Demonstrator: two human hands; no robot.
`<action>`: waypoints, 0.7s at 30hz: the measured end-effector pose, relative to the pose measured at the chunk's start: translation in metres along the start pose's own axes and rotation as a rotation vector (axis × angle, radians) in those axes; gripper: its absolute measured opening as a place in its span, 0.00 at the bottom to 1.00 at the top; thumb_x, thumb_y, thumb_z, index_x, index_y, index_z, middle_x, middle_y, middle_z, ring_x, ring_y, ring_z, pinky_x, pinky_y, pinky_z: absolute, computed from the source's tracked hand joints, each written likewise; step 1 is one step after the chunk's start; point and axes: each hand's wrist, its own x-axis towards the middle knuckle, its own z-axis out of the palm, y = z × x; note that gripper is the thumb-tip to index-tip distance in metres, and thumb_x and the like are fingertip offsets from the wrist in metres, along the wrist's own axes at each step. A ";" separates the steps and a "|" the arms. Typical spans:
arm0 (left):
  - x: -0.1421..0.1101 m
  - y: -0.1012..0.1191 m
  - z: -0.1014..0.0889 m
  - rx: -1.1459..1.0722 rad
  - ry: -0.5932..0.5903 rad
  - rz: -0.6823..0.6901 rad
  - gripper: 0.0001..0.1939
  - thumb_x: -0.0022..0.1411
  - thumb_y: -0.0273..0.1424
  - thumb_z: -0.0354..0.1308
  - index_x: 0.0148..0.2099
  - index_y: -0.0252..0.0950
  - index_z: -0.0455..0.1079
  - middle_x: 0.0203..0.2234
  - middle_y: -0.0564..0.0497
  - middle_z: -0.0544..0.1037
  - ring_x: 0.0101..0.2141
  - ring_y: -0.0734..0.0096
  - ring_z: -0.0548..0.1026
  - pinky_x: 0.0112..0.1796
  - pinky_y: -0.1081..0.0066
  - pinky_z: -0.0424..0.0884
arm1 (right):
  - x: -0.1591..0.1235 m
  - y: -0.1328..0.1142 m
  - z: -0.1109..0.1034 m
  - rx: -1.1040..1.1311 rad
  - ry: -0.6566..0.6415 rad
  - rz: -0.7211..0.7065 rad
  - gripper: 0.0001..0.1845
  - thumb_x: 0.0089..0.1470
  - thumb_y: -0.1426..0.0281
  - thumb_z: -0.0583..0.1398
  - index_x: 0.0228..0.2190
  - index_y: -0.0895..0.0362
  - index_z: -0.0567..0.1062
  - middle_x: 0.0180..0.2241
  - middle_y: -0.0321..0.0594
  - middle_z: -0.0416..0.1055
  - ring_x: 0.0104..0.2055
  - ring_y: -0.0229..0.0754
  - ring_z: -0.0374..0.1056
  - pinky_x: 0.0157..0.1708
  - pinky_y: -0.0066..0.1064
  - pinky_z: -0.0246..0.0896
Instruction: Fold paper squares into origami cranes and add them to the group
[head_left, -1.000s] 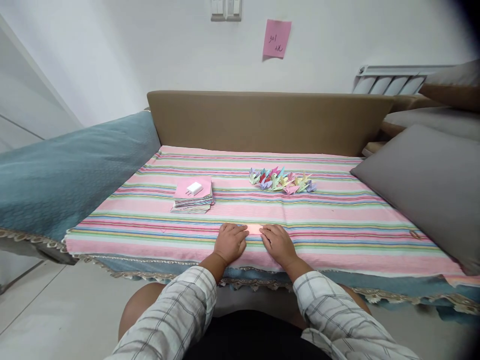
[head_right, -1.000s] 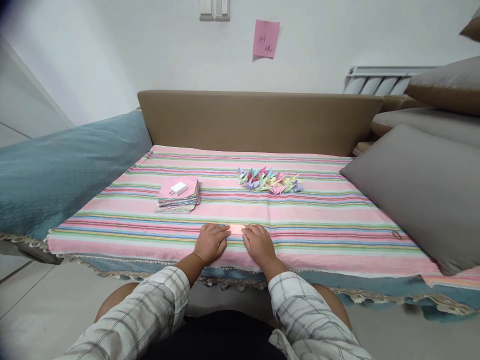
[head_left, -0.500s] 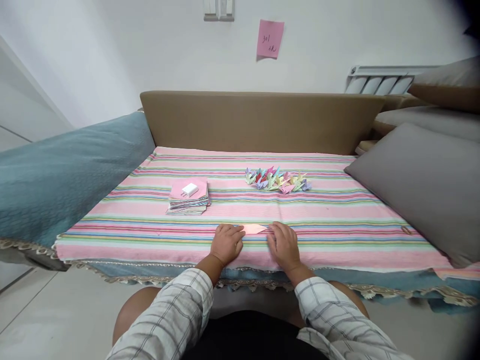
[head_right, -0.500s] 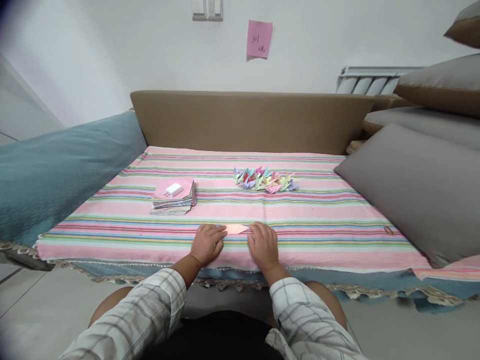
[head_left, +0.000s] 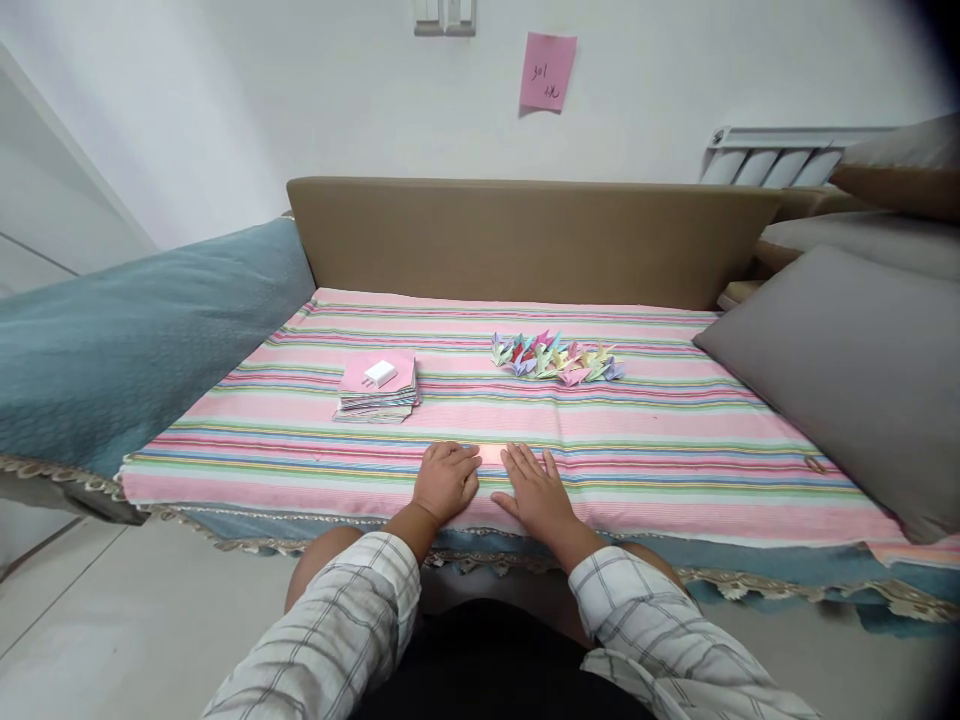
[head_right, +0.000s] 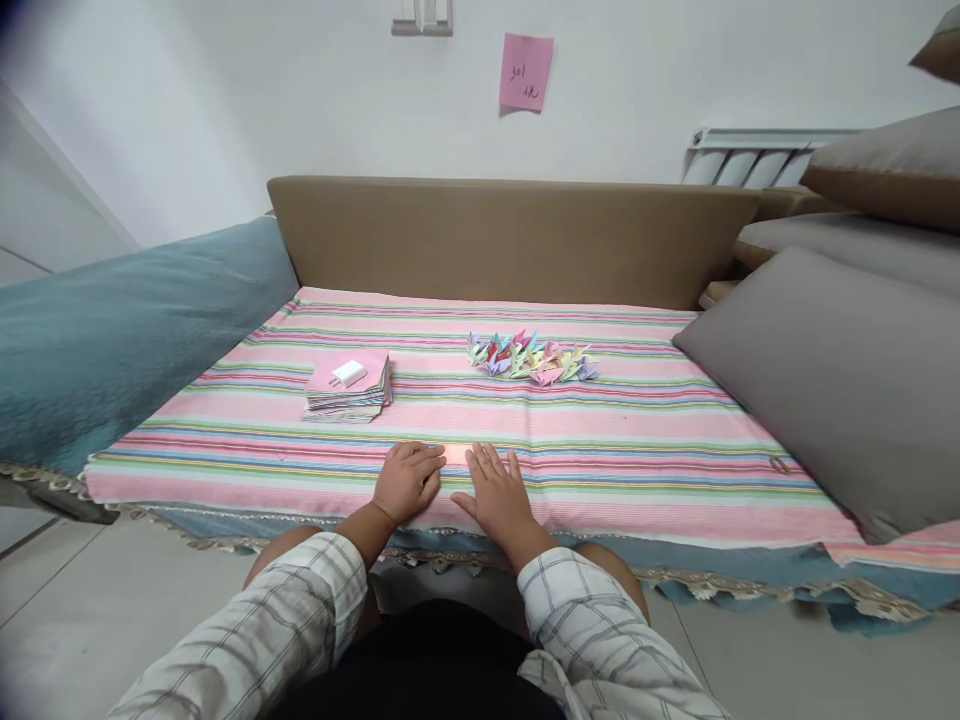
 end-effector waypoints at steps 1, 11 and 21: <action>-0.002 -0.001 -0.001 0.004 0.013 -0.014 0.13 0.57 0.29 0.53 0.43 0.43 0.74 0.46 0.53 0.77 0.44 0.60 0.68 0.47 0.57 0.60 | -0.002 0.002 -0.002 0.000 -0.011 0.012 0.37 0.58 0.49 0.46 0.60 0.58 0.54 0.63 0.48 0.49 0.65 0.50 0.42 0.61 0.54 0.30; -0.010 0.001 -0.002 0.063 0.068 -0.255 0.12 0.57 0.31 0.54 0.41 0.43 0.76 0.44 0.53 0.78 0.46 0.59 0.70 0.49 0.56 0.60 | -0.003 0.005 -0.010 0.021 -0.067 0.033 0.35 0.59 0.51 0.46 0.61 0.58 0.53 0.63 0.46 0.47 0.65 0.49 0.41 0.61 0.51 0.32; 0.018 0.017 -0.013 0.044 0.017 -0.444 0.16 0.58 0.29 0.51 0.49 0.43 0.71 0.51 0.50 0.72 0.50 0.59 0.68 0.53 0.55 0.58 | 0.006 -0.003 -0.022 0.079 -0.131 0.121 0.31 0.59 0.53 0.47 0.58 0.56 0.58 0.62 0.45 0.52 0.64 0.50 0.44 0.59 0.52 0.36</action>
